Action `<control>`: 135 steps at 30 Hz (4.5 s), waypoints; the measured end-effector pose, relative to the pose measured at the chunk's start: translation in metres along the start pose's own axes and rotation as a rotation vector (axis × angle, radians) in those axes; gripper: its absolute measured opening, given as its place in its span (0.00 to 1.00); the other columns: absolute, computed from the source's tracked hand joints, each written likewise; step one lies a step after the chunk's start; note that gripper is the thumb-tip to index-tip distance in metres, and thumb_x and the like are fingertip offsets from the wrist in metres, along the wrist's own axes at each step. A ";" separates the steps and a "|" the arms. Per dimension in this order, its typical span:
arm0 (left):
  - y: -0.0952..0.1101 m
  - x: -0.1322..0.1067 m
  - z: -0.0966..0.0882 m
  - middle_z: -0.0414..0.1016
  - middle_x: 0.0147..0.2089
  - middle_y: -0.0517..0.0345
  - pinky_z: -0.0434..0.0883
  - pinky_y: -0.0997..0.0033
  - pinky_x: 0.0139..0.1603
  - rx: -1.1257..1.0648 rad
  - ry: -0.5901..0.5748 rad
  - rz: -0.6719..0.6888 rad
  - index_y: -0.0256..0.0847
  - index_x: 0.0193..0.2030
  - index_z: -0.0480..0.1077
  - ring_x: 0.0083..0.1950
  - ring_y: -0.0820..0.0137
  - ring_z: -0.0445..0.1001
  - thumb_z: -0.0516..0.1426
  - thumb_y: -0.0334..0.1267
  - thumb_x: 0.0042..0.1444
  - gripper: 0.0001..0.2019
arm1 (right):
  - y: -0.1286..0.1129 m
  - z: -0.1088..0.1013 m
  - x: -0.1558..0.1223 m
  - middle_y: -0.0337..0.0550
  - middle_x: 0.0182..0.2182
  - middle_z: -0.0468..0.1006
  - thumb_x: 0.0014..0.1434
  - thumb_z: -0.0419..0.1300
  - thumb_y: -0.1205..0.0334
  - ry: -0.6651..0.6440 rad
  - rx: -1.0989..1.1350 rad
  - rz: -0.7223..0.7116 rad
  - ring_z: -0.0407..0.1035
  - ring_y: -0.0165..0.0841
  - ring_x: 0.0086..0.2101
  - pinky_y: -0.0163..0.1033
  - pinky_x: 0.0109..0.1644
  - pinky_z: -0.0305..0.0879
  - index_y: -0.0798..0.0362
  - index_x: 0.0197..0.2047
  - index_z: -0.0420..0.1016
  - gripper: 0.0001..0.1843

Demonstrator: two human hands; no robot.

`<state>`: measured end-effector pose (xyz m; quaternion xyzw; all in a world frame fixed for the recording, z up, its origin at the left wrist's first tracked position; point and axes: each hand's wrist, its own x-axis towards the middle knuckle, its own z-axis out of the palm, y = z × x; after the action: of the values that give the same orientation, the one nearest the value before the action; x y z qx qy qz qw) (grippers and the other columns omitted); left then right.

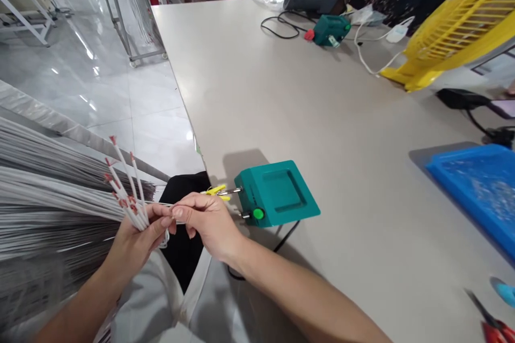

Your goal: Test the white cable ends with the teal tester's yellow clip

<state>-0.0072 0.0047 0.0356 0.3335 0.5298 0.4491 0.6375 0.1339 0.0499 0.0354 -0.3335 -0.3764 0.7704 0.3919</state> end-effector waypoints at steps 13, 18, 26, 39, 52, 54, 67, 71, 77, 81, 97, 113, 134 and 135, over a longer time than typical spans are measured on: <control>-0.010 0.009 0.002 0.59 0.14 0.66 0.55 0.78 0.17 0.213 0.242 0.050 0.35 0.34 0.72 0.17 0.77 0.57 0.59 0.45 0.50 0.13 | -0.018 -0.011 -0.004 0.40 0.28 0.72 0.54 0.60 0.67 0.052 -0.544 -0.416 0.66 0.24 0.22 0.32 0.24 0.65 0.49 0.35 0.77 0.06; -0.012 0.012 0.005 0.57 0.16 0.64 0.54 0.77 0.17 0.266 -0.038 0.151 0.37 0.22 0.68 0.18 0.76 0.55 0.60 0.46 0.49 0.14 | -0.005 -0.003 -0.004 0.44 0.30 0.74 0.55 0.58 0.67 -0.082 -0.861 -0.480 0.69 0.29 0.30 0.33 0.32 0.66 0.52 0.37 0.77 0.07; -0.008 0.015 0.000 0.62 0.16 0.62 0.61 0.76 0.21 0.248 -0.137 0.099 0.37 0.27 0.72 0.19 0.75 0.61 0.57 0.46 0.53 0.13 | -0.006 -0.006 -0.003 0.39 0.21 0.68 0.57 0.55 0.64 0.095 -0.874 -0.418 0.63 0.28 0.24 0.33 0.28 0.60 0.55 0.23 0.70 0.11; -0.006 0.016 0.011 0.72 0.42 0.53 0.62 0.77 0.19 0.154 0.161 0.244 0.39 0.35 0.76 0.20 0.81 0.61 0.58 0.40 0.53 0.08 | -0.003 -0.006 -0.003 0.42 0.26 0.70 0.59 0.49 0.68 0.011 -0.998 -0.441 0.66 0.29 0.30 0.33 0.32 0.64 0.55 0.27 0.68 0.11; -0.008 0.014 0.014 0.74 0.25 0.59 0.66 0.73 0.27 0.276 0.310 0.216 0.40 0.28 0.77 0.26 0.70 0.69 0.63 0.37 0.45 0.04 | -0.004 -0.007 -0.003 0.43 0.28 0.72 0.55 0.55 0.67 0.105 -0.878 -0.510 0.67 0.28 0.26 0.32 0.26 0.65 0.54 0.34 0.74 0.07; -0.009 0.013 0.016 0.73 0.25 0.59 0.67 0.73 0.29 0.303 0.300 0.209 0.40 0.29 0.77 0.27 0.70 0.68 0.63 0.38 0.45 0.05 | -0.002 -0.007 -0.001 0.42 0.27 0.71 0.55 0.56 0.67 0.117 -0.901 -0.512 0.66 0.27 0.25 0.31 0.25 0.64 0.54 0.32 0.74 0.06; -0.022 0.010 0.009 0.69 0.23 0.63 0.48 0.82 0.13 -0.140 0.126 0.092 0.37 0.31 0.71 0.15 0.84 0.53 0.60 0.39 0.52 0.06 | -0.004 -0.006 -0.001 0.41 0.26 0.72 0.56 0.54 0.68 0.090 -0.895 -0.474 0.68 0.28 0.28 0.33 0.31 0.65 0.54 0.31 0.76 0.09; -0.017 0.007 0.005 0.66 0.21 0.64 0.49 0.83 0.14 -0.062 0.154 0.044 0.37 0.29 0.71 0.16 0.84 0.53 0.61 0.40 0.51 0.08 | -0.011 -0.008 -0.002 0.44 0.30 0.72 0.57 0.53 0.68 0.135 -0.918 -0.528 0.68 0.28 0.29 0.34 0.32 0.65 0.55 0.35 0.75 0.09; -0.006 0.007 0.005 0.57 0.16 0.67 0.49 0.81 0.14 0.122 0.092 0.095 0.37 0.27 0.72 0.16 0.82 0.52 0.63 0.40 0.48 0.08 | -0.031 -0.014 -0.001 0.44 0.36 0.71 0.55 0.59 0.64 -0.147 -0.870 -0.395 0.66 0.26 0.28 0.31 0.27 0.64 0.53 0.37 0.76 0.07; -0.006 0.009 0.002 0.57 0.15 0.67 0.48 0.81 0.14 0.076 0.032 0.072 0.38 0.28 0.72 0.16 0.82 0.51 0.62 0.40 0.48 0.08 | -0.028 -0.015 0.002 0.42 0.31 0.70 0.55 0.59 0.66 -0.236 -0.749 -0.318 0.67 0.26 0.31 0.31 0.31 0.66 0.54 0.32 0.77 0.05; -0.017 0.010 0.014 0.67 0.21 0.65 0.50 0.85 0.13 -0.327 0.132 0.035 0.36 0.27 0.72 0.14 0.86 0.55 0.64 0.38 0.45 0.08 | 0.006 -0.007 0.000 0.43 0.30 0.73 0.56 0.57 0.70 0.087 -0.747 -0.610 0.68 0.27 0.31 0.33 0.33 0.68 0.53 0.36 0.77 0.08; -0.028 0.003 0.017 0.61 0.15 0.67 0.55 0.82 0.13 0.109 0.252 0.063 0.36 0.30 0.70 0.15 0.80 0.56 0.57 0.40 0.53 0.09 | -0.010 -0.019 0.000 0.43 0.25 0.69 0.59 0.48 0.68 -0.173 -1.700 -0.905 0.61 0.29 0.23 0.35 0.24 0.56 0.57 0.27 0.70 0.12; -0.010 0.007 0.010 0.64 0.18 0.63 0.55 0.80 0.16 0.236 0.143 0.069 0.37 0.28 0.73 0.18 0.79 0.57 0.62 0.38 0.47 0.06 | -0.017 -0.019 -0.002 0.45 0.28 0.73 0.60 0.49 0.67 -0.157 -1.184 -0.476 0.67 0.29 0.30 0.32 0.32 0.62 0.57 0.31 0.72 0.11; -0.011 0.008 0.010 0.65 0.18 0.63 0.55 0.80 0.17 0.249 0.136 0.081 0.37 0.27 0.73 0.18 0.79 0.57 0.62 0.38 0.46 0.06 | -0.018 -0.019 -0.004 0.45 0.28 0.72 0.60 0.49 0.67 -0.158 -1.269 -0.471 0.66 0.29 0.29 0.32 0.31 0.61 0.57 0.31 0.71 0.12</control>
<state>0.0047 0.0086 0.0252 0.3998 0.6098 0.4267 0.5350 0.1575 0.0599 0.0425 -0.3506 -0.8455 0.3167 0.2489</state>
